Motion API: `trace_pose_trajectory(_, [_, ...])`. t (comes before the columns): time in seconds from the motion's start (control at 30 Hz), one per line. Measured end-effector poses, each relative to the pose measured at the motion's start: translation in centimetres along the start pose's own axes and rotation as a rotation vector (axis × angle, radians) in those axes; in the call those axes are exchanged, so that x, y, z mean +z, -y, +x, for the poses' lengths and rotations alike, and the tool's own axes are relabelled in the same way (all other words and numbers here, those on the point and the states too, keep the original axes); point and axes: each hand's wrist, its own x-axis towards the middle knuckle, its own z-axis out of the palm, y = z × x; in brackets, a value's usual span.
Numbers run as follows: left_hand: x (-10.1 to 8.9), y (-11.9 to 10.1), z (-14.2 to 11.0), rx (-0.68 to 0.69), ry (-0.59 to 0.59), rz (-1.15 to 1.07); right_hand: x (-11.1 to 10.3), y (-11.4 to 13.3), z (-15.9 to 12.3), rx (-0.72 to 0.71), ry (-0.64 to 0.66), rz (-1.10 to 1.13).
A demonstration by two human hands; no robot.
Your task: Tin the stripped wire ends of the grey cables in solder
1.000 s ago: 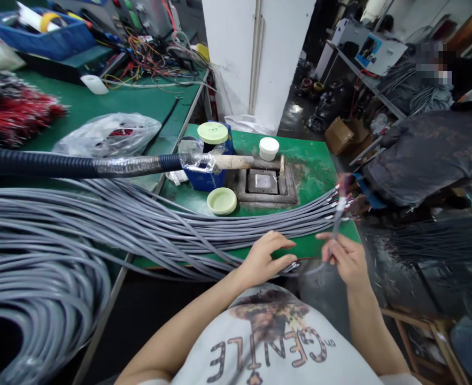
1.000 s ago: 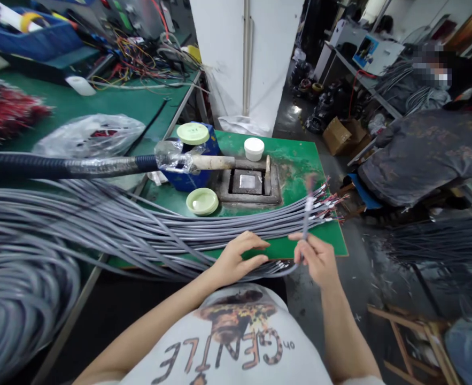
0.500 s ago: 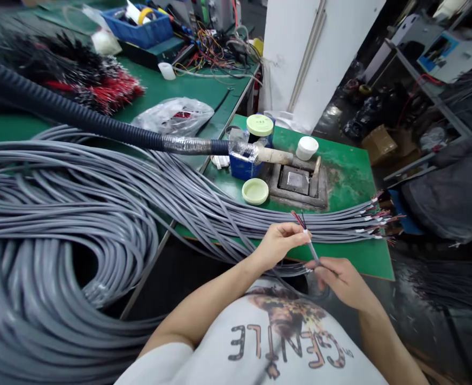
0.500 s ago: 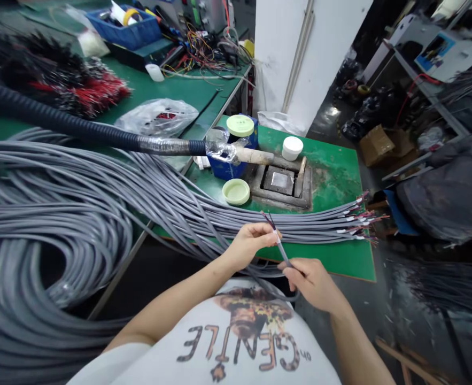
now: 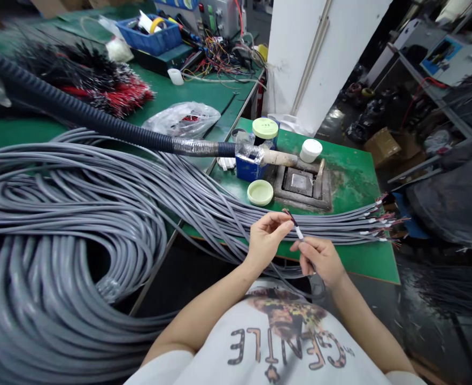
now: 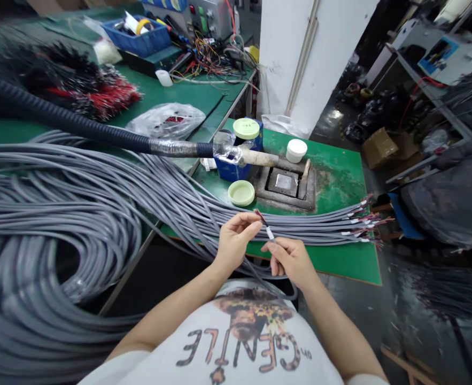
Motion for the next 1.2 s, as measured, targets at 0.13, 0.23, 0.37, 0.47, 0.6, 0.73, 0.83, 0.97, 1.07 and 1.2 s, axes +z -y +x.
trace_pose_trajectory(0.13, [-0.1, -0.3, 0.2, 0.064, 0.0, 0.031, 0.6, 0.3, 0.2, 0.021, 0.039, 0.012])
trace_pose_trajectory(0.23, [-0.5, -0.6, -0.1, 0.28, 0.079, 0.255, 0.9, 0.2, 0.8, 0.05, 0.101, 0.146])
trace_pose_trajectory(0.37, [-1.0, -0.9, -1.1, 0.655, 0.176, 0.527, 1.6, 0.9, 2.0, 0.043, 0.146, 0.429])
trace_pose_trajectory(0.47, [-1.2, -0.9, -1.4, 0.683, 0.177, 0.486, 2.4, 1.6, 2.7, 0.008, 0.099, 0.499])
trace_pose_trajectory(0.6, [-1.0, -0.5, -1.4, 0.361, 0.074, 0.141, 3.2, 1.8, 3.3, -0.185, -0.048, 0.376])
trace_pose_trajectory(0.73, [-0.7, 0.0, -1.0, 0.058, 0.027, -0.192, 3.2, 2.2, 3.9, -0.315, -0.125, 0.11])
trace_pose_trajectory(0.83, [-0.9, 0.4, -0.5, -0.069, -0.032, -0.251, 2.9, 3.2, 4.5, -0.333, -0.17, -0.113])
trace_pose_trajectory(0.97, [-2.0, 0.7, -0.2, -0.147, -0.033, -0.171, 2.0, 4.9, 6.7, -0.349, -0.174, -0.346])
trace_pose_trajectory(1.07, [-3.5, 0.9, -0.9, -0.026, 0.048, 0.088, 1.2, 6.1, 9.5, -0.357, -0.149, -0.462])
trace_pose_trajectory(1.2, [-5.9, 1.5, -2.1, 0.444, 0.091, 0.594, 0.7, 6.9, 13.9, -0.311, -0.065, -0.606])
